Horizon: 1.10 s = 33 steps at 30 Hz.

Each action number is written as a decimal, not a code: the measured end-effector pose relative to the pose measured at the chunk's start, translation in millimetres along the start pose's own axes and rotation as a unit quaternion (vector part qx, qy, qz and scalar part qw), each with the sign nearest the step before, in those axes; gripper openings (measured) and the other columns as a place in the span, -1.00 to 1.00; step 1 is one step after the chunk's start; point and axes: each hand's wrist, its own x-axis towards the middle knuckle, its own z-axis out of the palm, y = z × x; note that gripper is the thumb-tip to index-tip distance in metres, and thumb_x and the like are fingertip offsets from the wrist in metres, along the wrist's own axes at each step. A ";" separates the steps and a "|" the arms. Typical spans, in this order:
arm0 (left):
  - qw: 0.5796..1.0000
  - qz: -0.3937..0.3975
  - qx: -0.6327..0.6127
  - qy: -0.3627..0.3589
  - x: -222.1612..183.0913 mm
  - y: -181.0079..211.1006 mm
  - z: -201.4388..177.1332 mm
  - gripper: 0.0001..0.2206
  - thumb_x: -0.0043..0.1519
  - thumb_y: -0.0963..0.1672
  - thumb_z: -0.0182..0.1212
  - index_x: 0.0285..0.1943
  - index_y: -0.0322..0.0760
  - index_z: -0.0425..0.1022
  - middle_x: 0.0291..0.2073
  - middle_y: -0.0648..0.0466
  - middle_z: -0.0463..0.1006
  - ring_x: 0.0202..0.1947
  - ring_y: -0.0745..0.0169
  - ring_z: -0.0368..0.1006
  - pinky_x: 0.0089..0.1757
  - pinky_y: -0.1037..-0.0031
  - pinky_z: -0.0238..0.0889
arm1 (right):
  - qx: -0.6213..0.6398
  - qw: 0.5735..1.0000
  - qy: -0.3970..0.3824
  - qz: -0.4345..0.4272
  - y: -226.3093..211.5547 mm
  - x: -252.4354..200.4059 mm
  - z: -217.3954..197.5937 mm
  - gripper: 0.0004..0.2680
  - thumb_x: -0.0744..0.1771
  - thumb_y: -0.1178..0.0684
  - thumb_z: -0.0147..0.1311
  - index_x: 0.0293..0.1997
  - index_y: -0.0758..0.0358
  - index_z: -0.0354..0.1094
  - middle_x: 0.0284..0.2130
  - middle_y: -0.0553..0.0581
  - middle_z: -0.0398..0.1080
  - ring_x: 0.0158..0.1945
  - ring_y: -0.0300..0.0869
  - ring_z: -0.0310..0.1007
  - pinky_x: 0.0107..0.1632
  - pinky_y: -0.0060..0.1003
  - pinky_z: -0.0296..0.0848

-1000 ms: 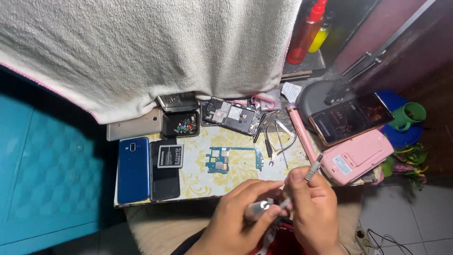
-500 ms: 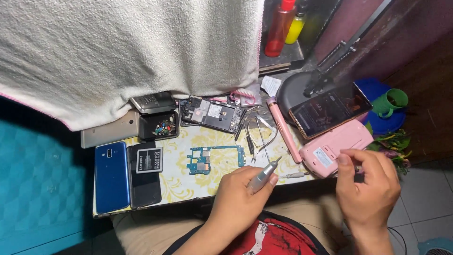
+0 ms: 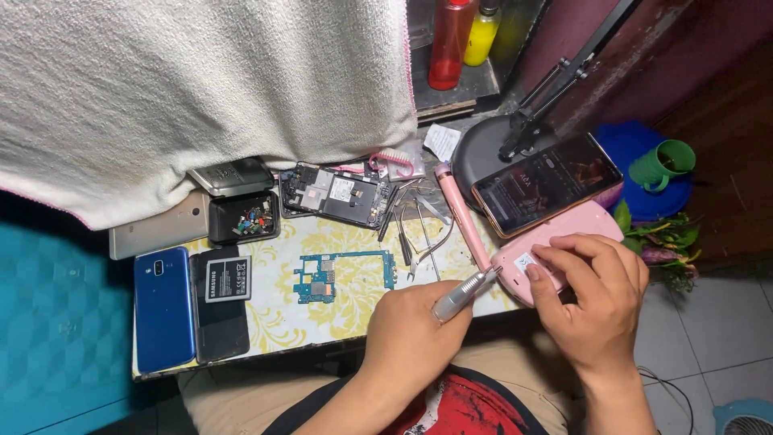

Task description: Preparing and cleaning a mobile phone motherboard using a dropper and a rotary tool on a repair bench.

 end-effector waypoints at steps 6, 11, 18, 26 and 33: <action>0.999 -0.024 0.011 -0.022 2.3 -1.4 -1.1 -0.73 0.17 -0.03 0.16 -0.63 -0.02 0.40 -0.73 0.05 0.33 -0.61 0.09 0.13 -0.46 0.28 0.05 | -0.006 1.000 -0.004 0.005 0.1 -3.7 1.1 -0.87 0.38 -0.01 0.18 -0.11 0.15 0.61 -0.09 0.09 0.49 0.07 0.01 0.44 0.16 -0.08 0.22; 0.997 -0.065 -0.022 -0.038 4.9 4.5 -9.5 -0.72 0.18 -0.07 0.11 -0.63 -0.06 0.31 -0.72 0.08 0.21 -0.55 0.19 0.01 -0.46 0.31 -0.03 | -0.008 1.000 -0.004 -0.001 1.9 -5.7 3.1 -0.87 0.39 0.01 0.20 -0.10 0.19 0.63 -0.09 0.12 0.50 0.05 0.02 0.44 0.16 -0.09 0.23; 0.995 -0.061 0.030 -0.074 8.2 10.9 -10.0 -0.74 0.22 0.03 0.04 -0.55 0.09 0.46 -0.64 0.10 0.46 -0.51 -0.03 0.33 -0.46 0.22 0.09 | -0.016 1.000 -0.012 0.001 4.2 -7.6 1.9 -0.88 0.39 0.03 0.22 -0.08 0.18 0.63 -0.06 0.12 0.49 0.06 0.02 0.45 0.19 -0.08 0.22; 0.997 0.034 0.042 -0.049 16.8 5.2 -6.4 -0.69 0.25 0.03 0.09 -0.53 -0.06 0.45 -0.54 0.01 0.54 -0.42 -0.23 0.43 -0.47 0.03 0.14 | -0.055 0.997 -0.037 0.026 12.1 -21.4 9.6 -0.87 0.41 0.03 0.21 0.03 -0.01 0.66 0.08 0.04 0.46 0.13 0.07 0.35 0.27 -0.02 0.23; 0.993 0.020 0.078 -0.090 22.5 8.6 -6.6 -0.73 0.23 0.01 0.04 -0.47 -0.08 0.49 -0.47 -0.02 0.57 -0.40 -0.32 0.43 -0.44 -0.01 0.22 | -0.038 0.999 -0.022 -0.001 12.1 -15.2 9.0 -0.86 0.40 0.07 0.13 -0.06 0.06 0.67 0.04 -0.02 0.53 0.10 0.02 0.31 0.22 -0.10 0.25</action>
